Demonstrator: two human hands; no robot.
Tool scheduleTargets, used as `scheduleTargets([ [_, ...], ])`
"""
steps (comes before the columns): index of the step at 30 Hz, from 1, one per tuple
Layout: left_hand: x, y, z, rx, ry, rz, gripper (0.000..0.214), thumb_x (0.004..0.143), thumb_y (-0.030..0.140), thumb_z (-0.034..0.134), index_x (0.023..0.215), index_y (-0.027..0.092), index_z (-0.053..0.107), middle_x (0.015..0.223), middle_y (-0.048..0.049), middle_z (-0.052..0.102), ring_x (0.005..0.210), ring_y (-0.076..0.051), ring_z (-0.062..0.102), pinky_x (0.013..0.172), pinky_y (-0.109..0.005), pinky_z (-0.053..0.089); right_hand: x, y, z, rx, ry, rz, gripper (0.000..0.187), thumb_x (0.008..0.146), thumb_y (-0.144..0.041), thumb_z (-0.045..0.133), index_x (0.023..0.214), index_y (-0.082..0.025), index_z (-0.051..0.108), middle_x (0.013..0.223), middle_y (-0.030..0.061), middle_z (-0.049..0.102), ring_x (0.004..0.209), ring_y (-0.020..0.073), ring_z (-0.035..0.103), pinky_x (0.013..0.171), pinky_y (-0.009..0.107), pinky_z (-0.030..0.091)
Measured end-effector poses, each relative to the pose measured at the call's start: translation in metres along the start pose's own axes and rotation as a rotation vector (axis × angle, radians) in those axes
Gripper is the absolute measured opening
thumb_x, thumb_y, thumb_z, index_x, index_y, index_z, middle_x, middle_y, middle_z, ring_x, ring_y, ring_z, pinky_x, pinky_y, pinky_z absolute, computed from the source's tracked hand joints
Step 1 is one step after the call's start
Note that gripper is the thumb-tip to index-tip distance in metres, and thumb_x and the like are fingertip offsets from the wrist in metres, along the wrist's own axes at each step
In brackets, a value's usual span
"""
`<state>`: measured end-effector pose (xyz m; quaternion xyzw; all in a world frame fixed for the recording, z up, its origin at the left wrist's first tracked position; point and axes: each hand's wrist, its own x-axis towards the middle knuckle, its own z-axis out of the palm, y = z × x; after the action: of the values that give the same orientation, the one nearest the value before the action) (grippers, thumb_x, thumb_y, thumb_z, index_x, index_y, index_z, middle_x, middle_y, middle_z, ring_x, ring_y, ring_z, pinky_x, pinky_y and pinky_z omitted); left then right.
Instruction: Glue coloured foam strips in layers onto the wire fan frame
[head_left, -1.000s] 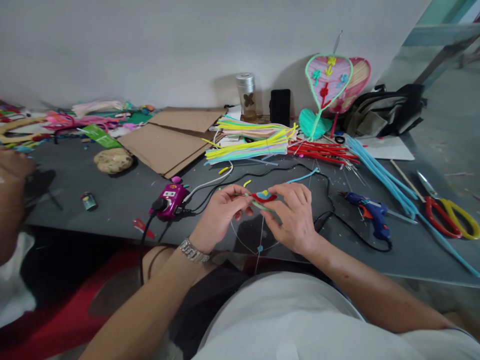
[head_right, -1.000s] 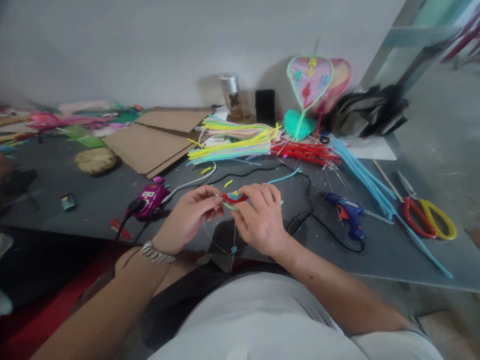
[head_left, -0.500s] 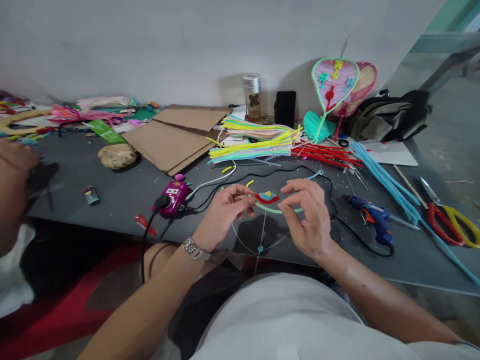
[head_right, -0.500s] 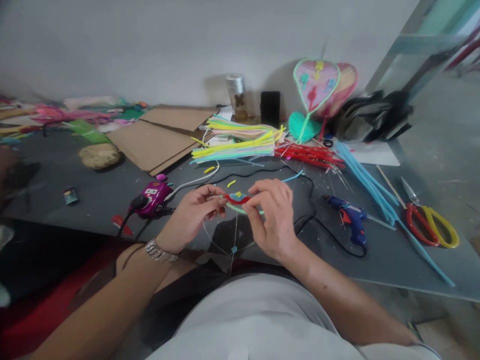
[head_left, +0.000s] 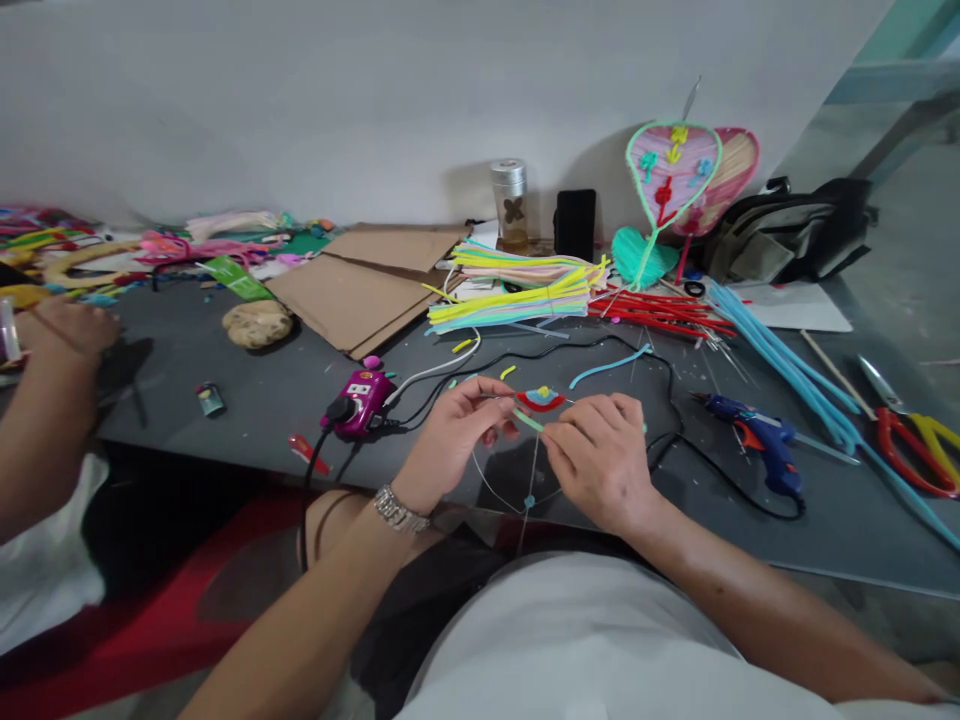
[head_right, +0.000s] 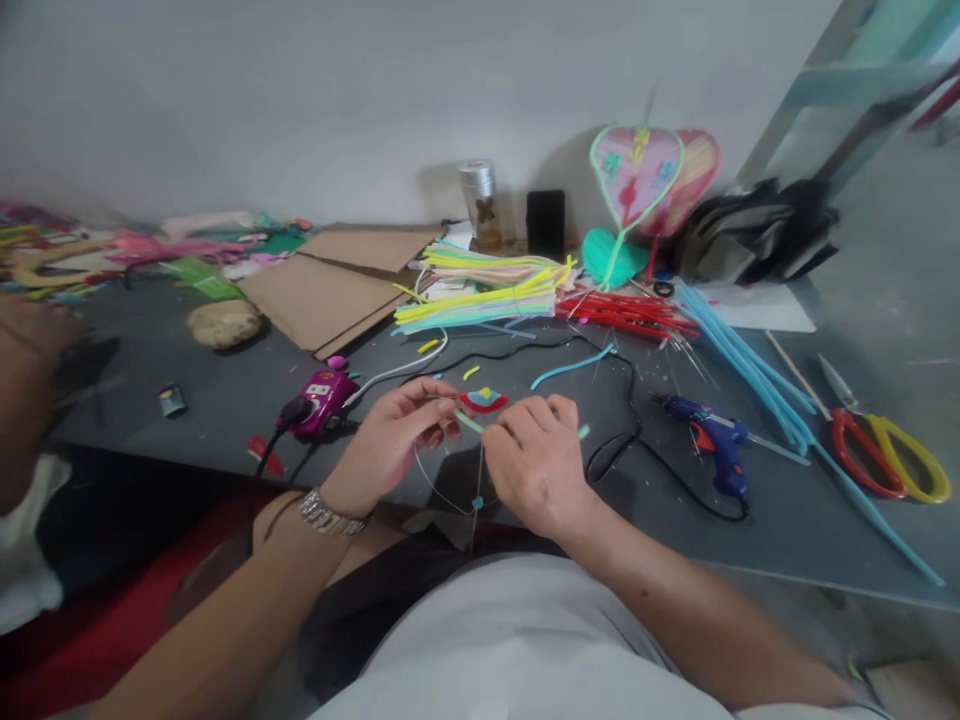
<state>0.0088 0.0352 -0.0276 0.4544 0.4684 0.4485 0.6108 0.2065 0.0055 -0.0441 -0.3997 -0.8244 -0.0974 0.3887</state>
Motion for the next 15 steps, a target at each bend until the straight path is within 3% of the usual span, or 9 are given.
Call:
scheduleTargets([
  [6,0.0,0.002,-0.001,-0.025,0.012,-0.008,0.03,0.078,0.041,0.082,0.082,0.015,0.068,0.071,-0.0013,0.069,0.054,-0.007,0.055,0.047,-0.019,0.032,-0.001,-0.001,-0.002,0.02,0.064,0.037,0.019,0.089,-0.01,0.066,0.074,-0.02,0.061,0.075,-0.0006,0.067,0.076,0.016,0.056,0.082,0.04,0.032],
  [15,-0.002,0.001,0.004,0.044,0.081,0.033,0.025,0.075,0.035,0.083,0.086,0.016,0.071,0.063,0.0024,0.062,0.053,-0.007,0.048,0.049,-0.02,0.033,0.002,-0.007,0.014,-0.013,0.047,0.078,0.022,0.091,-0.012,0.063,0.071,-0.02,0.058,0.071,0.0,0.064,0.074,0.0171,0.053,0.078,0.039,0.029],
])
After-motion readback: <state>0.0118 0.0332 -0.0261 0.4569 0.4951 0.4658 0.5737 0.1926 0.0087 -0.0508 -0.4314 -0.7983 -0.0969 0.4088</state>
